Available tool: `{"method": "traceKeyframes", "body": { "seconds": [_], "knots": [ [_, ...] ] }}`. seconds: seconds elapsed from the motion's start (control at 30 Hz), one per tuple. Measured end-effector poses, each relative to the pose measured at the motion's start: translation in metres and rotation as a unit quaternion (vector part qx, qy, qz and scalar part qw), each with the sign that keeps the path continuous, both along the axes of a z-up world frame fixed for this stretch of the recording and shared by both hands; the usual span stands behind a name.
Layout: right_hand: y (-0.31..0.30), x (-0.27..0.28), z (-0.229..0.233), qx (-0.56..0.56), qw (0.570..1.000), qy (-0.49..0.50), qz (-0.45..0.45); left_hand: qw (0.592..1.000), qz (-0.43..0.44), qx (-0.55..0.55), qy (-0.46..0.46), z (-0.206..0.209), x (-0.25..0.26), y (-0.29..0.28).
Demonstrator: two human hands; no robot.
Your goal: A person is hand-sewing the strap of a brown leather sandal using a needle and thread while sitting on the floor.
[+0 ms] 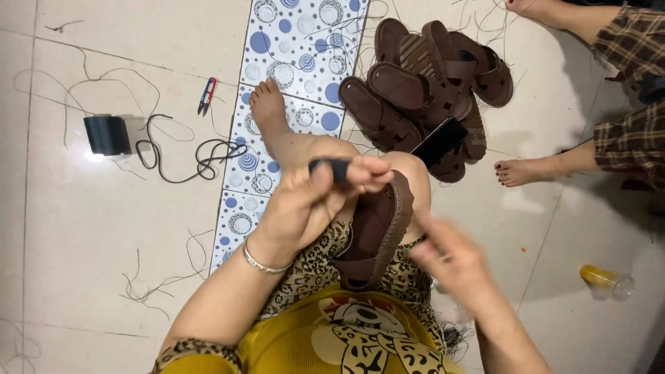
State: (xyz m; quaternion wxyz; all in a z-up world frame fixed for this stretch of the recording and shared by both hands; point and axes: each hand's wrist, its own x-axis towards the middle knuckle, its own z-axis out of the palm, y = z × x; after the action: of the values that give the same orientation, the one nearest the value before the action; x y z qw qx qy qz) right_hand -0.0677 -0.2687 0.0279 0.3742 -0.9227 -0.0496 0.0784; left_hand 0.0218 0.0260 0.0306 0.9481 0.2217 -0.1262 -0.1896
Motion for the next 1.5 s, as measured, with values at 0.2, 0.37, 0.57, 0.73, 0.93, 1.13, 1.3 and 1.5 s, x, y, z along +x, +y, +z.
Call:
{"method": "traceKeyframes", "body": {
  "seconds": [0.2, 0.37, 0.57, 0.73, 0.93, 1.13, 1.3, 1.5],
  "knots": [
    [0.02, 0.003, 0.02, 0.149, 0.98, 0.123, 0.051, 0.994, 0.084, -0.029, 0.069, -0.012, 0.057, 0.049],
    [0.045, 0.005, 0.011, 0.539, 0.832, 0.133, 0.02, 0.948, 0.225, 0.132, 0.183, -0.039, 0.063, 0.088],
    [0.026, 0.014, -0.029, 0.514, 0.814, 0.206, -0.175, 0.804, 0.316, 0.463, 0.199, -0.108, 0.046, 0.077],
    [0.055, 0.019, 0.067, 0.252, 0.957, 0.091, -0.109, 0.695, -0.289, 0.658, -0.013, 0.053, 0.0, -0.017],
    [0.02, 0.04, 0.09, 0.124, 0.989, 0.011, 0.075, 0.881, 0.093, 0.419, 0.197, -0.076, -0.038, 0.084],
    [0.01, 0.006, 0.047, -0.132, 0.976, -0.023, 0.172, 0.031, 0.014, 0.999, 0.001, -0.13, -0.045, 0.223],
    [0.038, 0.014, 0.065, -0.206, 0.962, -0.038, 0.176, 0.506, 0.228, 0.823, -0.124, -0.024, -0.01, 0.068],
    [0.047, 0.015, 0.076, -0.302, 0.936, -0.05, 0.174, 0.594, 0.09, 0.672, -0.433, -0.032, -0.021, -0.017]
  ]
}}
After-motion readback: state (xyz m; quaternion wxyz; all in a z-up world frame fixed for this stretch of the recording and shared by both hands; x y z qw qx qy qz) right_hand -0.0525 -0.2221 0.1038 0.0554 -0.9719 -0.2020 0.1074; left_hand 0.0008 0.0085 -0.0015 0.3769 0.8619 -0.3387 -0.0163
